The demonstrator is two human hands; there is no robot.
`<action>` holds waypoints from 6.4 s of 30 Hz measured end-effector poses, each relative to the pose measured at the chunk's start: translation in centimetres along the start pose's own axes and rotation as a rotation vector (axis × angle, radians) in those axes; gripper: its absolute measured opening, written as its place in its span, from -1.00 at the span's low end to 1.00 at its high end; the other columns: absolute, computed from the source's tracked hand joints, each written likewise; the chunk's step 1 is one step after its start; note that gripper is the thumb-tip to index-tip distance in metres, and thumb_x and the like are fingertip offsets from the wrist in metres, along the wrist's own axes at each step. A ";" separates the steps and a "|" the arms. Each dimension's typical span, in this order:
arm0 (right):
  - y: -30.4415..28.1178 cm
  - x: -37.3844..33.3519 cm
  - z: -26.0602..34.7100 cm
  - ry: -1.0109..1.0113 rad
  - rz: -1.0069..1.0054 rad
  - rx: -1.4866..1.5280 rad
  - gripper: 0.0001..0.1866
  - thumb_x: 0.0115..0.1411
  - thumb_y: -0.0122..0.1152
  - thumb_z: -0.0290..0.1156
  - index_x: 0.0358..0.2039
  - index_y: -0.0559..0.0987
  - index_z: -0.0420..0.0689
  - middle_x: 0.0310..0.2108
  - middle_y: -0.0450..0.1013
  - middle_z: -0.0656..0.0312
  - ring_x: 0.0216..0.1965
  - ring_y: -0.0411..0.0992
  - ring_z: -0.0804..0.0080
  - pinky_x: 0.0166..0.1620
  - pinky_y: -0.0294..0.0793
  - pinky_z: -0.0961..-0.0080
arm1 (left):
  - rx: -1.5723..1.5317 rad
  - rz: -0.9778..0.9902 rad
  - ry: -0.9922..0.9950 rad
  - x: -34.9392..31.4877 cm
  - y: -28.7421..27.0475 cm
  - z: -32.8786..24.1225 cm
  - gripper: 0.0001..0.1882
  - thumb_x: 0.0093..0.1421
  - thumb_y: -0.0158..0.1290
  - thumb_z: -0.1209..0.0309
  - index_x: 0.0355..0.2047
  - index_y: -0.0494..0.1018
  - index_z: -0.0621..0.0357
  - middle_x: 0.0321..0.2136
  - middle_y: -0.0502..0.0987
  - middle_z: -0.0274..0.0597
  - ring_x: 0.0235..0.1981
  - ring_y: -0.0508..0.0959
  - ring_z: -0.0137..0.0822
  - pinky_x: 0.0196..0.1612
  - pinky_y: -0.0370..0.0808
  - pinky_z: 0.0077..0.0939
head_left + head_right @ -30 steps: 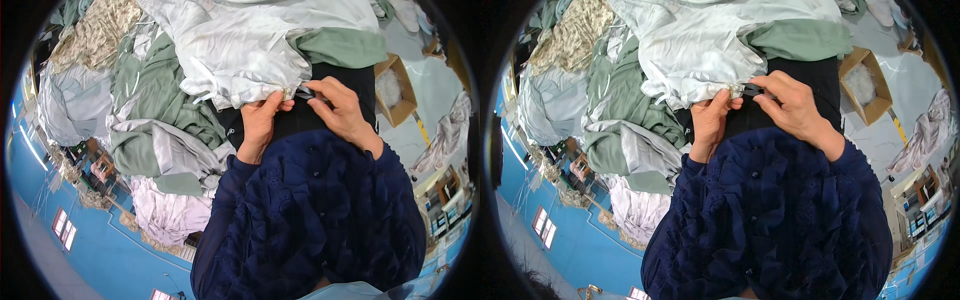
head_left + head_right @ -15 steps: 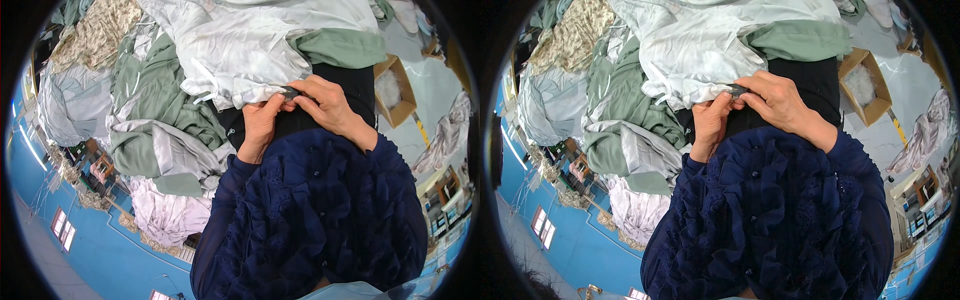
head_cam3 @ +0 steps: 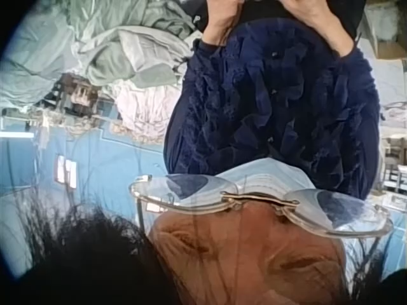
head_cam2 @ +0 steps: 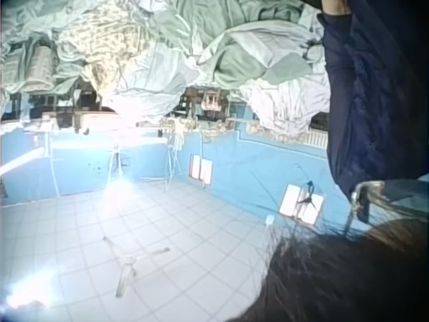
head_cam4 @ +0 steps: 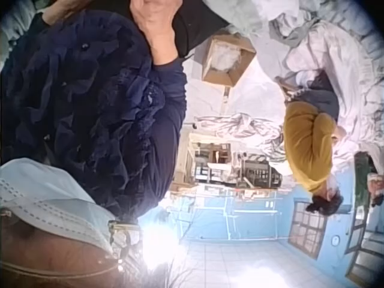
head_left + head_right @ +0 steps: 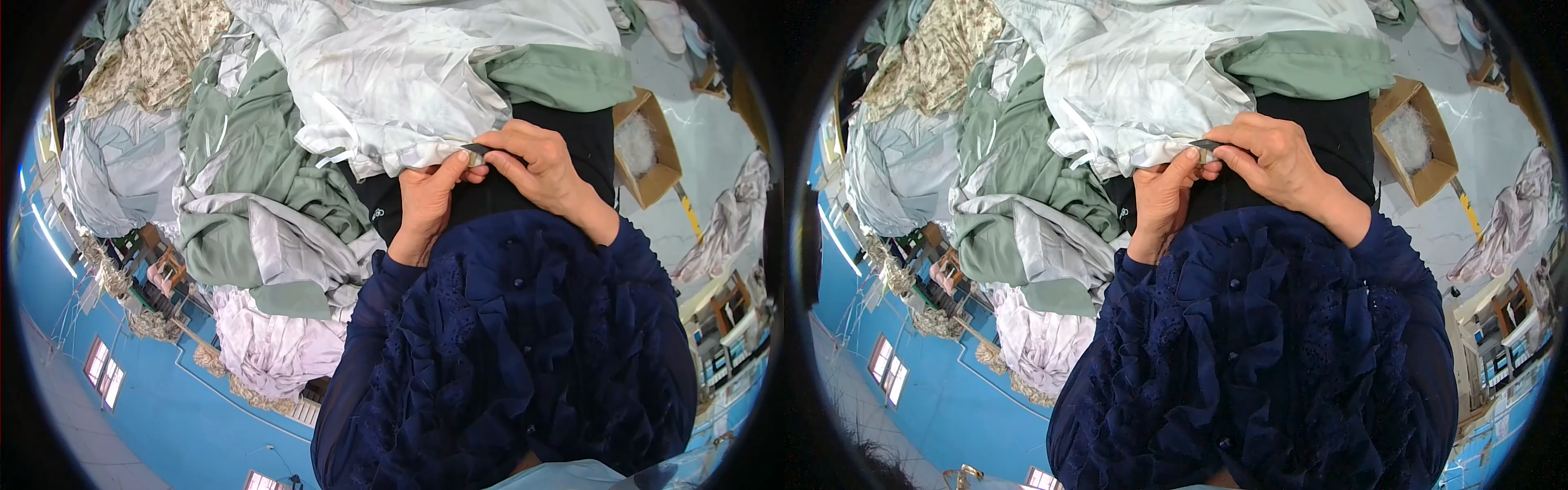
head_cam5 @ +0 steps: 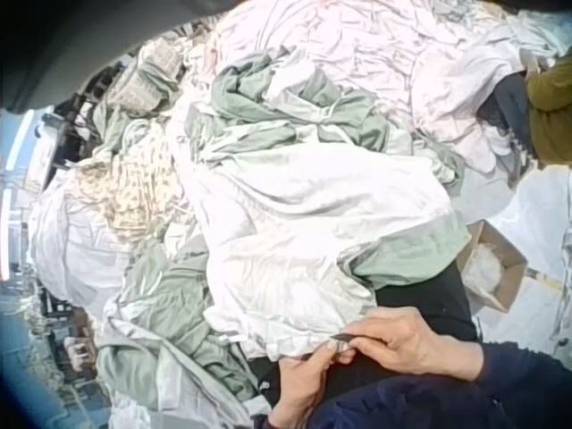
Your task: Trim excess threads from fabric pieces using a thread clipper.
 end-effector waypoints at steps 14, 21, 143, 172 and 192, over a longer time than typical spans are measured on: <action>-0.3 0.8 0.2 0.244 0.057 0.316 -0.67 0.12 0.24 -0.56 -0.06 0.53 -0.27 -0.49 0.46 0.28 -0.42 0.39 0.62 -0.30 0.36 0.68 | 0.009 -0.011 0.070 -0.2 0.3 -0.3 -0.88 0.21 0.08 0.56 -0.26 0.53 0.36 -0.41 0.59 -0.14 -0.43 0.58 -0.38 -0.34 0.53 -0.58; 1.6 2.3 -1.0 0.300 0.147 0.473 -0.81 0.12 0.25 -0.56 -0.22 0.57 -0.23 -0.55 0.39 0.39 -0.48 0.31 0.71 -0.39 0.32 0.71 | 0.027 0.001 0.116 -0.2 0.5 0.0 -0.88 0.21 0.07 0.59 -0.25 0.52 0.36 -0.41 0.59 -0.15 -0.41 0.58 -0.38 -0.32 0.54 -0.57; -1.9 0.6 -1.2 -0.334 -0.411 -0.365 -0.75 -0.23 0.14 -0.74 -0.44 0.51 -0.23 -0.53 0.44 0.09 -0.52 0.46 0.19 -0.45 0.43 0.48 | -0.502 -0.282 0.170 -0.5 -2.8 -3.5 -0.88 0.21 0.14 0.46 -0.25 0.46 0.10 -0.44 0.54 -0.32 -0.58 0.48 -0.43 -0.59 0.32 -0.64; -2.5 -0.7 -2.9 -0.084 -0.302 -0.329 -0.75 -0.14 0.18 -0.75 -0.40 0.48 -0.22 -0.51 0.38 0.18 -0.53 0.37 0.38 -0.41 0.36 0.59 | -0.332 -0.214 0.149 -1.1 -2.6 -2.4 -0.90 0.13 0.16 0.59 -0.33 0.52 0.35 -0.46 0.59 -0.11 -0.46 0.62 -0.26 -0.54 0.45 -0.57; -3.1 -0.5 0.7 -0.085 -0.193 -0.145 -0.74 0.06 0.30 -0.50 -0.21 0.52 -0.24 -0.35 0.43 0.18 -0.42 0.39 0.44 -0.32 0.37 0.60 | -0.403 -0.129 -0.007 -1.0 -1.1 -1.6 -0.87 0.09 0.15 0.63 -0.32 0.51 0.31 -0.44 0.58 -0.14 -0.42 0.58 -0.32 -0.39 0.46 -0.55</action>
Point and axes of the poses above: each hand's wrist, its own x-axis towards the middle knuckle, its own y-axis out of the palm, z = x × y, the point moved 3 cm from there along x, towards the middle knuckle
